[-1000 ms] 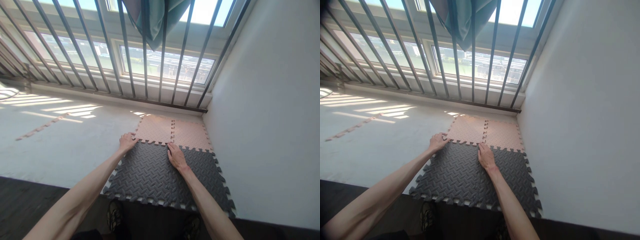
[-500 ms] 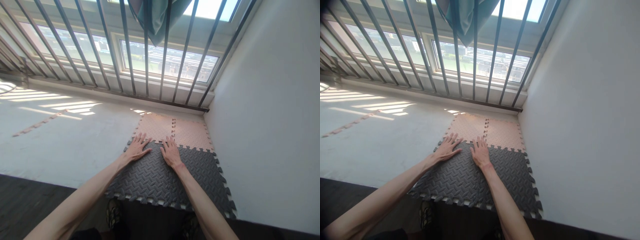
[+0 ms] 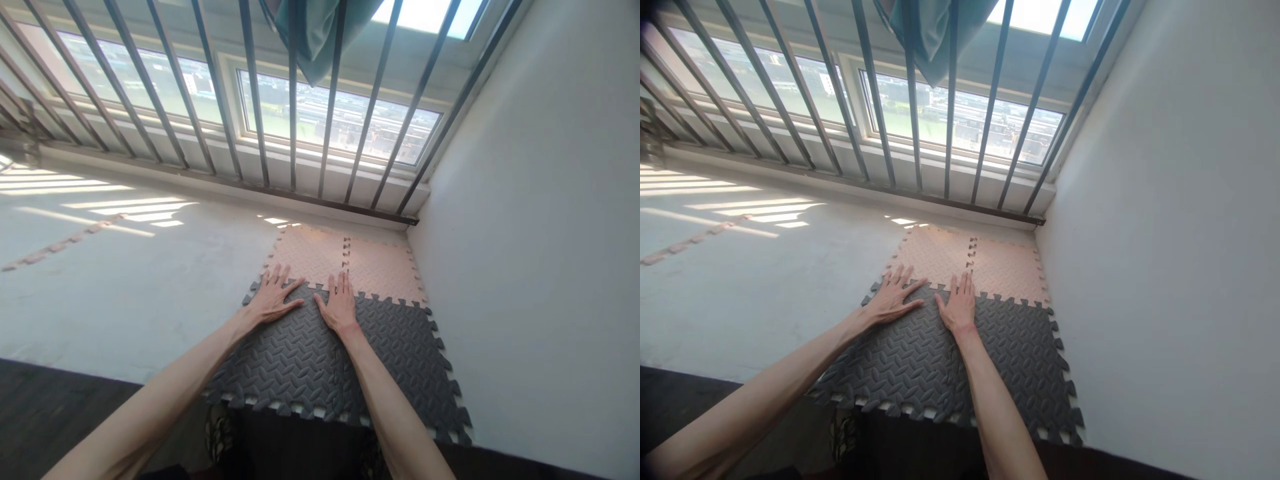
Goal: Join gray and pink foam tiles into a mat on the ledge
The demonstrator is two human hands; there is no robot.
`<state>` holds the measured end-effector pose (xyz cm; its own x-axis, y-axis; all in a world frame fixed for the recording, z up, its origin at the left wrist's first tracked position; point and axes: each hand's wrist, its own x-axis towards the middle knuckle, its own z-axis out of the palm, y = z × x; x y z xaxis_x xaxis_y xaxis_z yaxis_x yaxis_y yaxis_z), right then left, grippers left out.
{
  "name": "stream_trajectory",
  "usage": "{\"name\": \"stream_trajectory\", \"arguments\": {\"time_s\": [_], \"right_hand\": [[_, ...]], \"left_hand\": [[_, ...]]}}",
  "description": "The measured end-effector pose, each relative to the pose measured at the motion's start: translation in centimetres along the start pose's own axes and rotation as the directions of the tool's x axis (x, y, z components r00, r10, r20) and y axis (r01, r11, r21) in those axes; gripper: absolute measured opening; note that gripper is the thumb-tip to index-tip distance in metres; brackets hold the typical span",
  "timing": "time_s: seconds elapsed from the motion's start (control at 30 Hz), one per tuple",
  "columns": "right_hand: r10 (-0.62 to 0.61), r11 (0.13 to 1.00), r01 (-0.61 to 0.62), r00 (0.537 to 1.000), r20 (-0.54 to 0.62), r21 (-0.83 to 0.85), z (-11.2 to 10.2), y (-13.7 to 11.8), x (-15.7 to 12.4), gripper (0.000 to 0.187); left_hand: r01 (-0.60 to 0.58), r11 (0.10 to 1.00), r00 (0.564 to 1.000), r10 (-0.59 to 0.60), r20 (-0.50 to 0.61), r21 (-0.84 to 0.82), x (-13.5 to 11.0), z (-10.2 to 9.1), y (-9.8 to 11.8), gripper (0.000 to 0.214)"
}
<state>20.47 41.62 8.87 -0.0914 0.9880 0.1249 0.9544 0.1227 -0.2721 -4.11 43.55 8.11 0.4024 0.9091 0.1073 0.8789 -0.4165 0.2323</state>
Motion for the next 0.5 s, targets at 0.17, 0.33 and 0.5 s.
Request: {"name": "stream_trajectory", "arguments": {"time_s": [0.17,0.33,0.5], "right_hand": [[0.036,0.998,-0.025,0.979,-0.2,0.058,1.1,1.2,-1.2,0.077],[0.13,0.984,-0.089,0.952,-0.278,0.157,1.1,3.1,-1.3,0.061],[0.211,0.935,-0.12,0.945,-0.252,0.334,0.4,3.9,0.1,0.056]], "left_hand": [[0.415,0.909,0.882,-0.409,-0.235,-0.026,0.5,1.2,-0.5,0.087],[0.394,0.918,0.891,-0.392,-0.23,-0.037,1.2,2.4,-2.6,0.087],[0.346,0.938,0.904,-0.341,-0.259,-0.028,1.1,2.8,-3.5,0.085]]}}
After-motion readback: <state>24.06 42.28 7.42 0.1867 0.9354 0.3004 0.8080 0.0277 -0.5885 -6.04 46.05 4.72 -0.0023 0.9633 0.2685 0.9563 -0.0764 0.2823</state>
